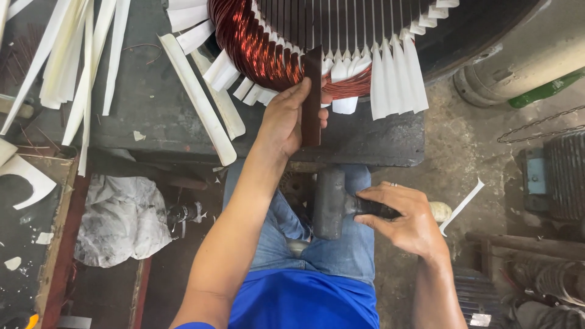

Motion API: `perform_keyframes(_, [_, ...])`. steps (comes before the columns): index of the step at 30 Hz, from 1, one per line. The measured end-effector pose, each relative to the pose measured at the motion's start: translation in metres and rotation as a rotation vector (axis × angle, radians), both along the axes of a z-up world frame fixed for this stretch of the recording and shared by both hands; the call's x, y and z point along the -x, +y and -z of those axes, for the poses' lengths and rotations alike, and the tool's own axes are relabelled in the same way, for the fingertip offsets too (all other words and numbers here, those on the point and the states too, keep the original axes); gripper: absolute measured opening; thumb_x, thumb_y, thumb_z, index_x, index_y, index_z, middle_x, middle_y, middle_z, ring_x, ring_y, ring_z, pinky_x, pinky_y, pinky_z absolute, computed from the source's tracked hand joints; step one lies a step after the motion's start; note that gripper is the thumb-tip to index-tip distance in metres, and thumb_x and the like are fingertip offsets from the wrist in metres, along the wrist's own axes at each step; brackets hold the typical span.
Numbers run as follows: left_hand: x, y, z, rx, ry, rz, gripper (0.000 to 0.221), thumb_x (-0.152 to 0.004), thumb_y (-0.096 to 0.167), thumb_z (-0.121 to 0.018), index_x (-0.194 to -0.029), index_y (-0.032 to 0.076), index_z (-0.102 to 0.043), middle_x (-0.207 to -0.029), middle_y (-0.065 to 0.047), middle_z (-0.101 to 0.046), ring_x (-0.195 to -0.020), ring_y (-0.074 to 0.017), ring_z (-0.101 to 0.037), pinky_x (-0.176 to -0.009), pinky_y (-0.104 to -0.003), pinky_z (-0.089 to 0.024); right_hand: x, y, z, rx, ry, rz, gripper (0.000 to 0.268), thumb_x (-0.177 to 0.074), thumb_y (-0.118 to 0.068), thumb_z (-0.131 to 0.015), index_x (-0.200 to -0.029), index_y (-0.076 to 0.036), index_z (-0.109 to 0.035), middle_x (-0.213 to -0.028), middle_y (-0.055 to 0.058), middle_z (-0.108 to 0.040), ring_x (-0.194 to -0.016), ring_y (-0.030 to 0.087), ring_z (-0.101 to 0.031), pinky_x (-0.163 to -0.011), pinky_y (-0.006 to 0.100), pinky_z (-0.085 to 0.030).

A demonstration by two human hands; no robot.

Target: A worker is seen winding and insulating a large electric motor stator, manually inserting white plastic strips and using a mallet to seat the copper coils.

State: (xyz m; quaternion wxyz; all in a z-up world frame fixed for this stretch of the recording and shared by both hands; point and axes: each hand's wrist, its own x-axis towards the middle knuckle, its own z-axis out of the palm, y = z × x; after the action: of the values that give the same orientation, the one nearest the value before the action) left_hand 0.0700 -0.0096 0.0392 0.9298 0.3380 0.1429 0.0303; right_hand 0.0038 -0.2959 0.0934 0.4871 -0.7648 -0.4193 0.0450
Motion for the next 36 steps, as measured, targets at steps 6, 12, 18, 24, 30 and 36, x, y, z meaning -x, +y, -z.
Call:
perform_keyframes(6, [0.001, 0.0, 0.003, -0.006, -0.013, -0.014, 0.042, -0.107, 0.032, -0.068, -0.127, -0.005, -0.072, -0.099, -0.028, -0.079, -0.067, -0.0328, -0.079, -0.06, -0.049, -0.071, -0.006, 0.012, -0.01, -0.021, 0.017, -0.028, 0.035, -0.072, -0.006, -0.096, -0.104, 0.003, -0.083, -0.091, 0.023, -0.082, -0.08, 0.045, -0.081, -0.068, 0.052, -0.062])
perform_keyframes(12, [-0.003, 0.001, 0.006, 0.004, -0.014, -0.003, 0.043, -0.108, 0.032, -0.068, -0.13, -0.005, -0.072, -0.1, -0.028, -0.079, -0.069, -0.0338, -0.078, -0.064, -0.051, -0.072, -0.018, 0.026, -0.016, -0.048, -0.005, -0.105, 0.033, -0.074, -0.004, -0.094, -0.105, 0.003, -0.084, -0.092, 0.025, -0.082, -0.079, 0.046, -0.081, -0.067, 0.053, -0.062])
perform_keyframes(18, [-0.006, 0.005, 0.004, 0.039, -0.02, -0.011, 0.041, -0.107, 0.029, -0.068, -0.128, -0.006, -0.072, -0.1, -0.026, -0.08, -0.07, -0.0317, -0.078, -0.068, -0.051, -0.073, -0.03, 0.04, -0.019, -0.043, -0.01, -0.104, 0.034, -0.077, -0.005, -0.094, -0.107, 0.004, -0.082, -0.088, 0.024, -0.08, -0.071, 0.04, -0.079, -0.059, 0.046, -0.058])
perform_keyframes(24, [-0.007, 0.004, 0.003, 0.061, -0.045, -0.018, 0.039, -0.108, 0.028, -0.068, -0.127, -0.006, -0.073, -0.098, -0.025, -0.08, -0.071, -0.0307, -0.078, -0.067, -0.05, -0.073, -0.023, 0.037, -0.016, -0.07, 0.112, -0.17, 0.029, -0.079, -0.006, -0.091, -0.107, 0.003, -0.084, -0.083, 0.022, -0.082, -0.063, 0.032, -0.079, -0.051, 0.04, -0.054])
perform_keyframes(30, [-0.015, 0.009, 0.009, 0.094, -0.052, 0.031, 0.043, -0.11, 0.029, -0.065, -0.132, -0.007, -0.07, -0.102, -0.023, -0.079, -0.075, -0.028, -0.075, -0.073, -0.047, -0.072, -0.024, 0.035, -0.01, -0.075, 0.054, -0.097, 0.034, -0.08, -0.01, -0.093, -0.111, 0.0, -0.084, -0.096, 0.02, -0.084, -0.084, 0.037, -0.084, -0.064, 0.043, -0.063])
perform_keyframes(36, [-0.002, 0.0, -0.041, 0.123, 0.107, -0.04, 0.042, -0.108, 0.022, -0.062, -0.133, -0.011, -0.069, -0.099, -0.018, -0.075, -0.069, -0.0217, -0.067, -0.063, -0.037, -0.06, -0.02, 0.034, -0.008, 0.091, 0.009, 0.045, 0.041, -0.083, -0.026, -0.091, -0.115, -0.002, -0.082, -0.111, 0.013, -0.085, -0.099, 0.023, -0.083, -0.085, 0.03, -0.063])
